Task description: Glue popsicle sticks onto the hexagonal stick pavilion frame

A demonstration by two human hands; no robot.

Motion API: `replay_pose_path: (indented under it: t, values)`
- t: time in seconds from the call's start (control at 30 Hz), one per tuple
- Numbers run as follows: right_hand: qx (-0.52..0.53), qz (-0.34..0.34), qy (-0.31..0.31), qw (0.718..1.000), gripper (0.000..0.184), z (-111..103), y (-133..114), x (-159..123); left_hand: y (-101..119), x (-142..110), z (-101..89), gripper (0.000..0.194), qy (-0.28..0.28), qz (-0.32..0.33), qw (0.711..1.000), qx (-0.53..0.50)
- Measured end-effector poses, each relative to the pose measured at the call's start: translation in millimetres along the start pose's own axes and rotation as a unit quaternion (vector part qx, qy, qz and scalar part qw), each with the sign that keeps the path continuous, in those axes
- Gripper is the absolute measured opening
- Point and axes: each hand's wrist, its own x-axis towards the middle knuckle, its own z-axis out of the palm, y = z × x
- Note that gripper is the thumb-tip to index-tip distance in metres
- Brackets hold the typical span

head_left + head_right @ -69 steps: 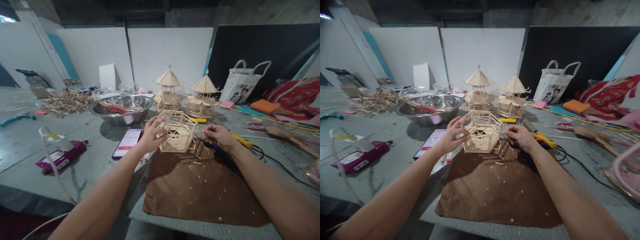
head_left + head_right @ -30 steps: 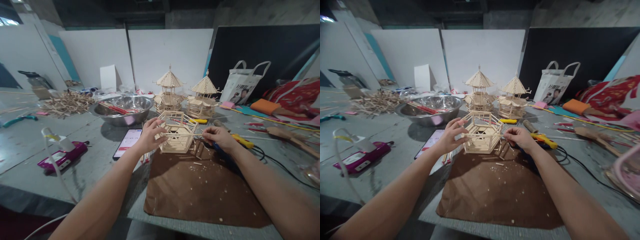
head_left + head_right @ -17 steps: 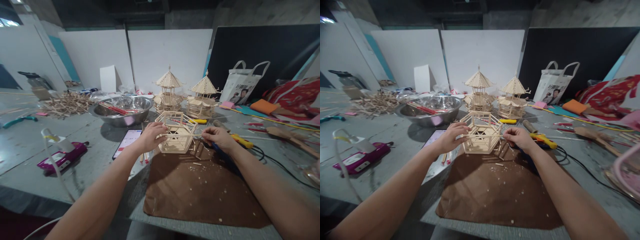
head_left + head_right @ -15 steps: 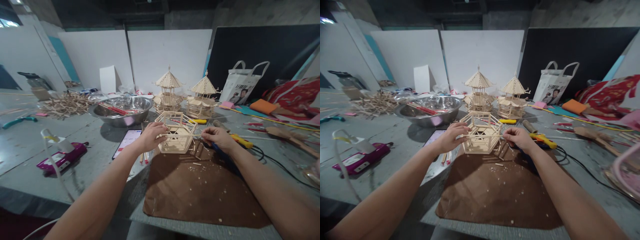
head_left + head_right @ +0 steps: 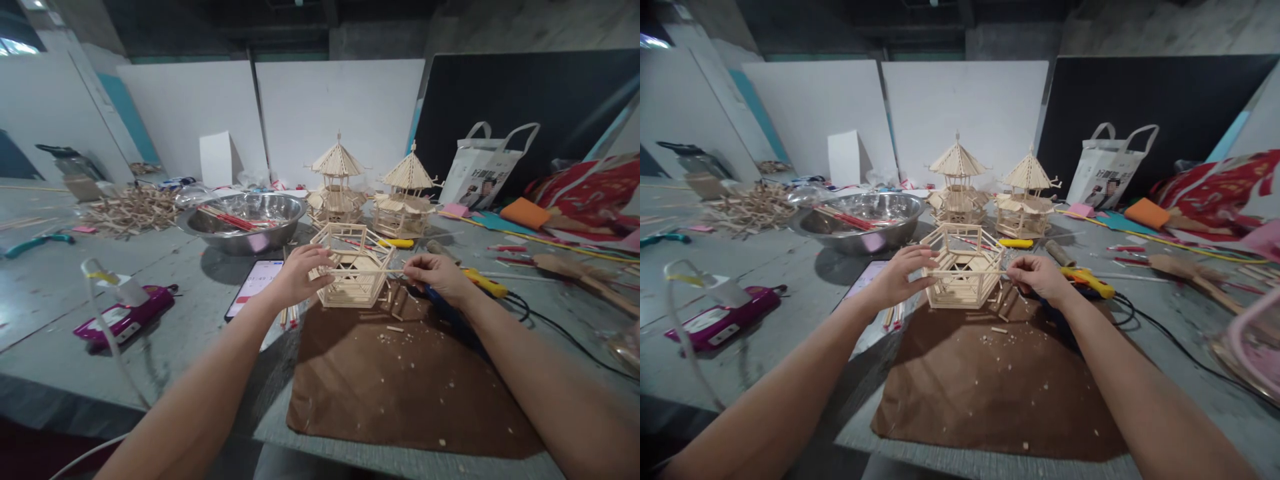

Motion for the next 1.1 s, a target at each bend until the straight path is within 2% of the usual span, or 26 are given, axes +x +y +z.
replay_pose_path:
  t: [0.1, 0.4, 1.1]
  values:
    - [-0.005, -0.003, 0.001, 1.0, 0.026, -0.5, -0.4, 0.1, -0.8, -3.2, 1.4, 0.024, 0.027, 0.004, 1.0, -0.011]
    - [-0.018, -0.011, 0.006, 1.0, 0.026, 0.1, -1.5, -1.0, 0.6, -5.7, 6.3, 0.018, 0.084, 0.008, 0.996, -0.022]
    - [-0.08, -0.014, 0.018, 0.997, 0.032, 2.2, -8.2, -2.9, 0.9, -7.8, 9.0, 0.019, 0.104, -0.004, 0.994, -0.042]
